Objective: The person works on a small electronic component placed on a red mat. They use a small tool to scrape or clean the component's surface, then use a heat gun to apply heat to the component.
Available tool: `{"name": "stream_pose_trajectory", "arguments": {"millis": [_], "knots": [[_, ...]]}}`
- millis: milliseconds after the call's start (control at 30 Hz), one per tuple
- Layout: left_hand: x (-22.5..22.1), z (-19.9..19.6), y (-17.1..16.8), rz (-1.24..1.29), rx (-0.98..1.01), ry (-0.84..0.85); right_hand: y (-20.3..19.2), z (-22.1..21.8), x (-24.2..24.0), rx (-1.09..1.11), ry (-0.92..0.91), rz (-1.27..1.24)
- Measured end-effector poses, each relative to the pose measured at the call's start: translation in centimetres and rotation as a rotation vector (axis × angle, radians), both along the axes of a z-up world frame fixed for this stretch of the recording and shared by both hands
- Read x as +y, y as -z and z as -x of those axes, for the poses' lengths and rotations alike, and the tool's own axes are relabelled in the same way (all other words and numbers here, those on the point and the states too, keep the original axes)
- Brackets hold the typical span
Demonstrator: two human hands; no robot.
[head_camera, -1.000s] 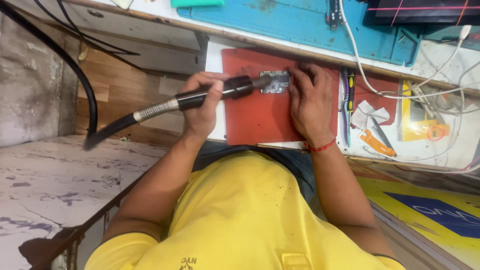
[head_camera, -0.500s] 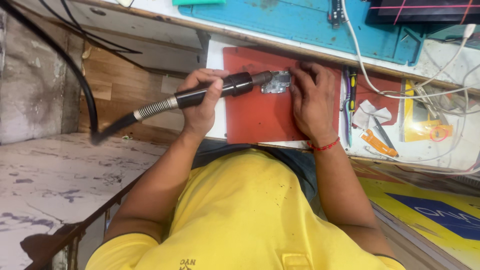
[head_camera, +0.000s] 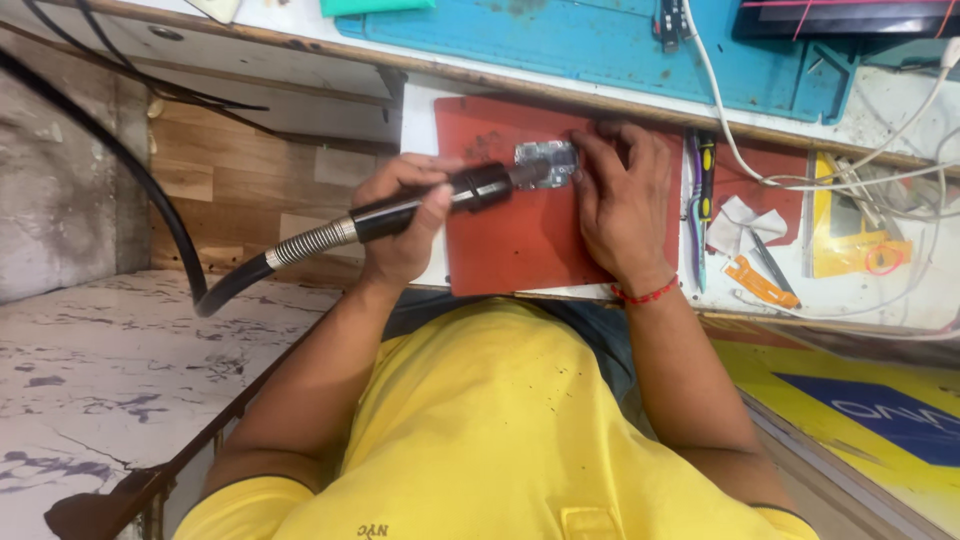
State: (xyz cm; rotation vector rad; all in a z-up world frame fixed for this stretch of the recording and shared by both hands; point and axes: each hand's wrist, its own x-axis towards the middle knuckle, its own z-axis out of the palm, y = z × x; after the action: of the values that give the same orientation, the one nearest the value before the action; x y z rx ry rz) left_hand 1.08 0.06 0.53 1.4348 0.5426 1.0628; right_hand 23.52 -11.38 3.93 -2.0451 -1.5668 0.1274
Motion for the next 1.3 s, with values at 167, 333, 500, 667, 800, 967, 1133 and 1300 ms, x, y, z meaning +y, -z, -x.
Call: {"name": "stream_pose_trajectory", "arguments": {"millis": [167,333,500,667,800,967,1133,1300], "knots": [[0.3,-0.1,0.3,0.024,-0.06,-0.071,0.3,0.0,0.2,-0.021,0.011,0.003],[-0.2,0.4,0.4,0.002,-0.006,-0.027,0.5,-0.1,-0.2,-0.016,-0.009,-0.003],[-0.4,0.1,0.1,-0.004,-0.014,-0.018,0.6,-0.3,-0.7,-0.027,-0.012,-0.025],[0.2,-0.2,-0.6,0.019,-0.051,-0.094,0.4,-0.4,0.2,-0.03,-0.008,-0.025],[-0.5,0.4,-0.2,0.072,-0.022,-0.073,0.6,-0.1,-0.4,0.001,-0.008,-0.006],[-0.2,0.3,0.5,-0.034,0.042,-0.064,0.5,-0.5,-0.1,-0.005,-0.02,-0.014],[-0.3,0.2,0.6,0.013,0.008,-0.095,0.5,-0.2,-0.2,0.005,-0.019,-0.019],[-0.3,0.1,0.5,0.05,-0.02,-0.05,0.6,-0.4,-0.4,0.014,-0.017,-0.008]]}}
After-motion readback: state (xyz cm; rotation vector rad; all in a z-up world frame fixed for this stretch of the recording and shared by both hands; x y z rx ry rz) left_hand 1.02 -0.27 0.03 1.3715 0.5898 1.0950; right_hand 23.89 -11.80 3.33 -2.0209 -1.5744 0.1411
